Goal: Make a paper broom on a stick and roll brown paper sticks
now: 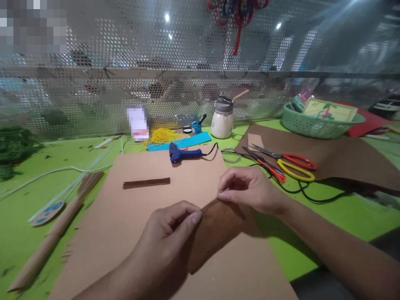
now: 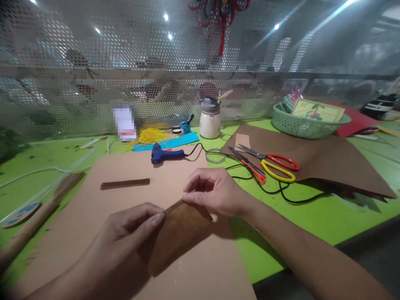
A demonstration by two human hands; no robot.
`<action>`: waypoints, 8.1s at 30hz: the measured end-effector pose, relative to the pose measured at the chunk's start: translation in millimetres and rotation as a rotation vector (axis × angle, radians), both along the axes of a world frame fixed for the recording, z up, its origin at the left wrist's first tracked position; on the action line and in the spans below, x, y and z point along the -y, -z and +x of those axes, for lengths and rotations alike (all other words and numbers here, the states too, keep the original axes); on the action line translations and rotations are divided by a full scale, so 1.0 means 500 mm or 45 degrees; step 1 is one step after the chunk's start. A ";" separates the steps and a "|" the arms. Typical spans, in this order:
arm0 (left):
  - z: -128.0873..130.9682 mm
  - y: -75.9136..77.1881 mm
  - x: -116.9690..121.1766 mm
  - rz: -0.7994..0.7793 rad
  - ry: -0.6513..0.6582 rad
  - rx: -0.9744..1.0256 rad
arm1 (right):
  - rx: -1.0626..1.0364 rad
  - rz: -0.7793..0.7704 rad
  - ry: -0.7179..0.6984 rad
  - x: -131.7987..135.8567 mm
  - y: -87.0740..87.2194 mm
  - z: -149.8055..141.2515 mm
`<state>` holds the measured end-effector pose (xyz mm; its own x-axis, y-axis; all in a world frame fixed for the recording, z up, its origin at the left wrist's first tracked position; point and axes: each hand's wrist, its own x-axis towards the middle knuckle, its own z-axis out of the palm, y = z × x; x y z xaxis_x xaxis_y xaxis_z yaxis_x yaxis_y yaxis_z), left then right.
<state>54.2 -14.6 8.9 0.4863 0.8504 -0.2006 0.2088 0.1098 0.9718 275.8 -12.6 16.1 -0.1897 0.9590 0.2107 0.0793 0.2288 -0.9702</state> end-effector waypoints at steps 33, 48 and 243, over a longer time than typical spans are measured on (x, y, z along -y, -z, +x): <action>-0.003 0.009 -0.011 0.280 0.102 -0.300 | 0.395 0.076 -0.052 -0.008 0.006 -0.014; 0.002 0.019 -0.030 0.048 -0.011 -0.090 | 0.386 0.204 0.111 -0.021 0.007 0.004; -0.085 0.053 -0.085 1.620 0.742 -0.847 | 1.034 0.591 -0.423 -0.009 0.101 0.036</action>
